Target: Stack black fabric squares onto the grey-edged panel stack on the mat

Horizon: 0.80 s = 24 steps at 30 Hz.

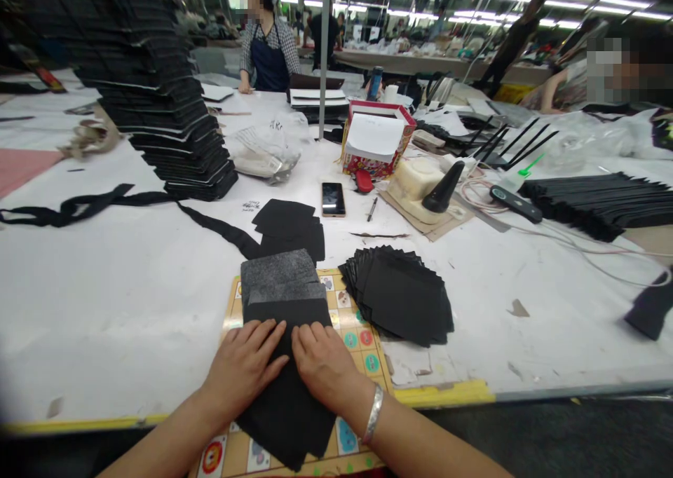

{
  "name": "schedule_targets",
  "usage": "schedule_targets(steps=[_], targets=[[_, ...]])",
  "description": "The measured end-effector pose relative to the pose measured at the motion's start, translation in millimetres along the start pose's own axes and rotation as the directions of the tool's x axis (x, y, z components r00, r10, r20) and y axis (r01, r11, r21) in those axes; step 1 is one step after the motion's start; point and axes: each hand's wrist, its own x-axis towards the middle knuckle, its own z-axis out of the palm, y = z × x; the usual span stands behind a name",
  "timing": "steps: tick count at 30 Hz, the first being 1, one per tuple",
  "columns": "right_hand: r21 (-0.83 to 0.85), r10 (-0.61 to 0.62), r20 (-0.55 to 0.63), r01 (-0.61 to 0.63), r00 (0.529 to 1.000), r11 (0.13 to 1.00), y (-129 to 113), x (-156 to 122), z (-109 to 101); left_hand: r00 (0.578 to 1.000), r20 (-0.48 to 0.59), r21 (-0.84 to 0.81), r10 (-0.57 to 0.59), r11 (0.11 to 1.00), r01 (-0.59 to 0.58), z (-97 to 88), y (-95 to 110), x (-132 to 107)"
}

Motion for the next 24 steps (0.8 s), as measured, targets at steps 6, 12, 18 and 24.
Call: schedule_targets(steps=[6,12,18,24], targets=[[-0.022,-0.036,0.049,0.037,0.998,0.999,-2.3,5.5,-6.3,0.982,-0.097,0.176,-0.160,0.969,0.175,-9.3,-12.6,-0.8],[0.048,0.004,0.029,-0.006,1.000,0.999,6.8,-6.8,-4.0,0.982,-0.158,0.021,0.100,0.995,-0.098,0.7,2.2,-2.4],[0.109,0.011,-0.096,0.000,0.995,0.994,23.3,-45.6,-2.0,0.988,-0.101,-0.050,0.119,0.991,-0.125,8.3,3.0,-4.4],[0.063,-0.039,-0.084,0.045,0.996,0.997,23.2,-53.2,-1.0,0.992,-0.031,0.017,0.121,0.993,-0.121,1.2,5.5,1.2]])
